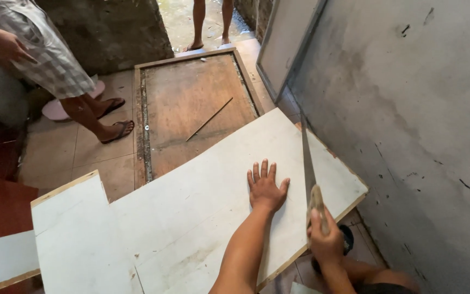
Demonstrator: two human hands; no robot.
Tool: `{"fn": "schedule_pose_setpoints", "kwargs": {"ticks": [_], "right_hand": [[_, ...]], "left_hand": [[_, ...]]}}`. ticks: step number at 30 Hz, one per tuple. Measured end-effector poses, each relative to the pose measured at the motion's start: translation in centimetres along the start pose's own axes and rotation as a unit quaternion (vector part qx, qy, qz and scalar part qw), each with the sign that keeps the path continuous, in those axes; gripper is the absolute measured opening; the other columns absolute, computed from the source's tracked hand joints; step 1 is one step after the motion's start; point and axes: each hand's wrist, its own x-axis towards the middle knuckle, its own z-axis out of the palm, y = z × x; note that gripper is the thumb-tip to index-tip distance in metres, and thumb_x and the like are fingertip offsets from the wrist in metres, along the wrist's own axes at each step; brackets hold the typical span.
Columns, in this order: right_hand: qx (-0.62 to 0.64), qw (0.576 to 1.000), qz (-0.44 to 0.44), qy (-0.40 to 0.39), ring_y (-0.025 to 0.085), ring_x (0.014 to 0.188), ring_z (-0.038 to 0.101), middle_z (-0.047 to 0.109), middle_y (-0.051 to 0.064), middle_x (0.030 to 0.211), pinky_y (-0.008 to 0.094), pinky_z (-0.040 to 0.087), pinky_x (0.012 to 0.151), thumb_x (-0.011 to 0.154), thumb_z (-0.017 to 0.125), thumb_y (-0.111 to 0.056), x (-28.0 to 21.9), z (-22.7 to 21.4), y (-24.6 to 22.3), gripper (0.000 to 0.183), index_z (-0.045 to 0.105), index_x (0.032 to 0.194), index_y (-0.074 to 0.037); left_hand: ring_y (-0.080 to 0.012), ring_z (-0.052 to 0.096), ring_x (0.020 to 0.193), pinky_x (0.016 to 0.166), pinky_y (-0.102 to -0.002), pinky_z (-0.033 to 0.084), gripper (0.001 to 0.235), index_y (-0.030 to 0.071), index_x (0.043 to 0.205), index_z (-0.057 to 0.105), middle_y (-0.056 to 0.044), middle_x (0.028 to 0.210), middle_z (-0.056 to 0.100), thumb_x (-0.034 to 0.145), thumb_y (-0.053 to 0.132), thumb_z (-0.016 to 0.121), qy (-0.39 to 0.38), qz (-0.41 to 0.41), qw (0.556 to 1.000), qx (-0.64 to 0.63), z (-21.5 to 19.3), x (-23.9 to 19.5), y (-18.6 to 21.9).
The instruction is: A person uses a hand saw to cut a white board while sitting on the floor.
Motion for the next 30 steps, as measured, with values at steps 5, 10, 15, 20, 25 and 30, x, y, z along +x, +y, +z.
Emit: {"fn": "schedule_pose_setpoints", "kwargs": {"ticks": [5,10,15,20,25,30], "right_hand": [[0.024,0.999,-0.044,0.023,0.018,0.053,0.059,0.064,0.004,0.059,0.03,0.047,0.053,0.1,0.054,-0.035,1.3,0.1,0.4,0.043,0.071,0.128,-0.007],[-0.012,0.999,0.034,-0.023,0.021,0.057,0.06,0.064,0.007,0.064,0.031,0.048,0.054,0.099,0.047,-0.039,-3.7,-2.1,6.0,0.048,0.069,0.127,-0.007],[0.084,0.986,-0.038,-0.141,0.013,0.06,0.067,0.08,0.009,0.087,0.027,0.058,0.063,0.088,0.055,-0.036,-5.4,-1.8,24.9,0.068,0.048,0.149,-0.005],[0.073,0.995,0.046,0.051,0.018,0.057,0.07,0.081,0.014,0.072,0.03,0.057,0.06,0.087,0.066,-0.027,-11.9,-2.6,13.2,0.051,0.07,0.135,-0.008],[0.052,0.997,0.046,0.019,0.018,0.049,0.066,0.073,0.01,0.059,0.029,0.054,0.049,0.09,0.063,-0.027,-9.5,-2.9,8.1,0.051,0.065,0.137,-0.007],[0.142,0.984,-0.105,0.041,0.013,0.05,0.056,0.066,0.008,0.07,0.023,0.047,0.039,0.095,0.055,-0.014,-4.3,-0.9,3.2,0.059,0.043,0.151,-0.001]], "left_hand": [[-0.0352,0.006,0.154,0.121,-0.055,-0.001,0.078,0.011,0.156,0.033,-0.012,0.167,0.019,0.096,0.061,0.036,0.001,-0.003,1.0,0.002,-0.6,-0.5,0.3],[-0.0363,0.01,0.154,0.121,-0.056,0.002,0.075,0.011,0.153,0.038,-0.014,0.165,0.025,0.097,0.06,0.037,0.014,0.002,1.0,-0.006,-0.4,-0.2,0.6],[-0.0385,0.013,0.152,0.121,-0.057,0.004,0.076,0.01,0.153,0.038,-0.015,0.164,0.026,0.096,0.061,0.038,0.04,0.014,0.999,0.013,1.3,0.4,-0.3],[-0.0363,-0.004,0.155,0.122,-0.052,-0.002,0.08,0.014,0.16,0.023,-0.012,0.17,0.009,0.097,0.063,0.03,-0.064,0.027,0.997,0.042,-1.3,-0.4,-0.2],[-0.0292,0.002,0.156,0.123,-0.046,0.005,0.077,0.021,0.161,0.022,-0.006,0.17,0.01,0.098,0.065,0.025,-0.081,0.061,0.991,0.091,-4.0,-1.7,-0.7],[-0.0277,0.004,0.156,0.123,-0.045,0.004,0.078,0.019,0.158,0.03,-0.004,0.169,0.014,0.097,0.067,0.026,-0.047,0.062,0.995,0.061,-3.2,-1.7,-1.1]]}}
